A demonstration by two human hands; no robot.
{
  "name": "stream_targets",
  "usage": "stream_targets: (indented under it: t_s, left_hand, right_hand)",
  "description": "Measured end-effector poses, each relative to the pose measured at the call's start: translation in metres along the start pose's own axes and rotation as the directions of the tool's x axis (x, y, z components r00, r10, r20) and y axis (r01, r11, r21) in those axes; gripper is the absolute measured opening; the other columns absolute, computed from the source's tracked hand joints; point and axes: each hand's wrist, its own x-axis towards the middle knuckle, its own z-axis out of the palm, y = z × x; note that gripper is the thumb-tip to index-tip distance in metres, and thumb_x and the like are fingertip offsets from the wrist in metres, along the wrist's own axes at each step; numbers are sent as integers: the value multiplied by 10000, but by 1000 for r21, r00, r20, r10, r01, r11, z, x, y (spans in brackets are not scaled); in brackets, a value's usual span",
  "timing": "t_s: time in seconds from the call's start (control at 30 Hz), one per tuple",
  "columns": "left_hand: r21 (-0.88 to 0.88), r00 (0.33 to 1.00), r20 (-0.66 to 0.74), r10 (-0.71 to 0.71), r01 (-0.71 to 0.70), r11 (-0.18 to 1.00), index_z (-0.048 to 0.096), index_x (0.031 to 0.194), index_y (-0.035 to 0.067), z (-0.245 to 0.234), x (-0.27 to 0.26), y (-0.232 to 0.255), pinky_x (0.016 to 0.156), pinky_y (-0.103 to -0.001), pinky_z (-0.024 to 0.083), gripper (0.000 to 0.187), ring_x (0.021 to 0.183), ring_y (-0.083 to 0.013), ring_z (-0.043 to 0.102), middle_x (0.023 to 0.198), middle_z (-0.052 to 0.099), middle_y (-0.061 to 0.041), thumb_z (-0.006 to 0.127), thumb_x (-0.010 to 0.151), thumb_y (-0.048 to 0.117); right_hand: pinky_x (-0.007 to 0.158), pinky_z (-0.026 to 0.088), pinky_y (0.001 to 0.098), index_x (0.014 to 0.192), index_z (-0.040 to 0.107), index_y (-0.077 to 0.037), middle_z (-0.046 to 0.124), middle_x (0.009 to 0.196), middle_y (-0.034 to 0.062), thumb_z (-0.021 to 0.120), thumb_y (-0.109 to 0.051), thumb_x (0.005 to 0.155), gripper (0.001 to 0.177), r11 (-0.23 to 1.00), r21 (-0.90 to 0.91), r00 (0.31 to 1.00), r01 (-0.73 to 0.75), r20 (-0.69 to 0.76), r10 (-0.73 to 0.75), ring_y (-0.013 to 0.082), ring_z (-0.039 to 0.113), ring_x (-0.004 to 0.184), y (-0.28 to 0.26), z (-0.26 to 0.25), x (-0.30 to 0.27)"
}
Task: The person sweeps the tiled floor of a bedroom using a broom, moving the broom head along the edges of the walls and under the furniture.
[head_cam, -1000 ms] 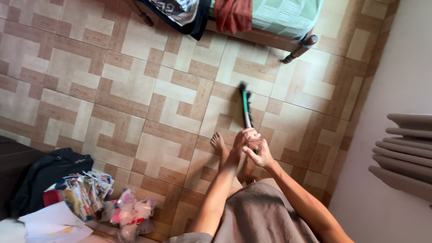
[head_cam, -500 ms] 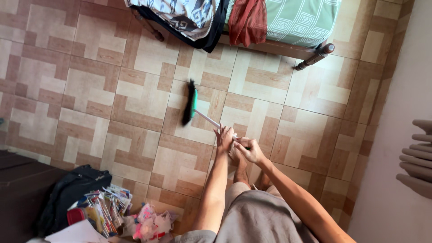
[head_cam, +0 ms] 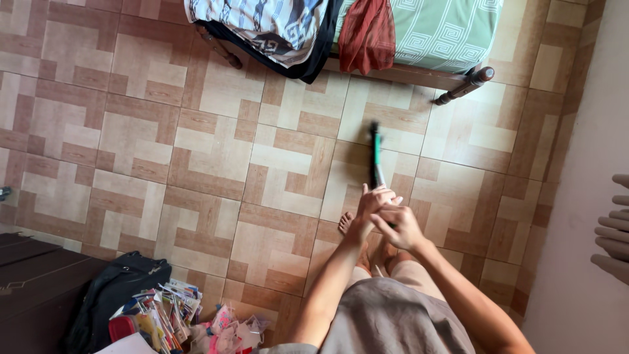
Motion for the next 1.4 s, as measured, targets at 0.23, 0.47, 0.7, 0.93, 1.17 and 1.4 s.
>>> stream_targets:
  t_s: [0.23, 0.47, 0.7, 0.93, 1.17, 1.4]
  left_hand:
    - [77, 992, -122, 15, -5, 997, 623, 674, 130, -20, -30, -36, 718, -439, 407, 262, 726, -275, 582, 683, 670, -33, 694, 866, 293]
    - [271, 961, -242, -130, 196, 943, 653, 694, 123, -28, -49, -82, 841, -485, 437, 253, 861, -295, 609, 765, 695, -45, 696, 888, 280]
    - [400, 874, -32, -486, 456, 795, 716, 835, 128, -17, -2, -60, 1062, -779, 177, 234, 1211, -369, 542, 985, 731, -52, 675, 882, 354]
    - [165, 979, -35, -200, 203, 965, 689, 682, 122, 15, 96, 38, 1092, -706, 300, 319, 1154, -367, 623, 777, 709, -58, 696, 905, 350]
    - [42, 992, 9, -129, 128, 991, 705, 716, 131, 71, 168, 69, 1081, -706, 319, 324, 1092, -332, 653, 728, 711, -22, 726, 909, 391]
    - [55, 995, -43, 87, -85, 995, 723, 1179, 296, 126, 171, 32, 1211, -723, 227, 190, 1416, -368, 491, 1385, 590, -8, 648, 1003, 297]
  right_hand:
    - [543, 437, 378, 626, 543, 24, 558, 586, 95, 659, -165, 951, 394, 987, 157, 997, 16, 76, -29, 210, 526, 520, 26, 42, 11]
    - [642, 394, 381, 603, 472, 60, 443, 569, 128, 677, -94, 971, 448, 944, 303, 989, -133, 98, 108, 223, 392, 584, 82, 70, 15]
    - [744, 491, 360, 790, 637, 89, 673, 782, 159, 617, -57, 990, 248, 900, 436, 1000, -13, 4, 13, 190, 605, 753, 96, 27, 24]
    - [593, 450, 364, 776, 681, 46, 584, 591, 145, 633, -69, 986, 245, 982, 177, 987, -66, -131, 90, 194, 471, 541, 47, -99, 38]
    - [504, 403, 434, 544, 531, -16, 504, 505, 125, 688, -100, 901, 399, 993, -93, 997, 66, -45, -70, 301, 508, 469, 67, -151, 66]
    - [634, 531, 402, 632, 640, -15, 605, 592, 143, 680, -90, 914, 294, 961, -221, 985, 166, -16, -173, 288, 611, 574, 139, -164, 89]
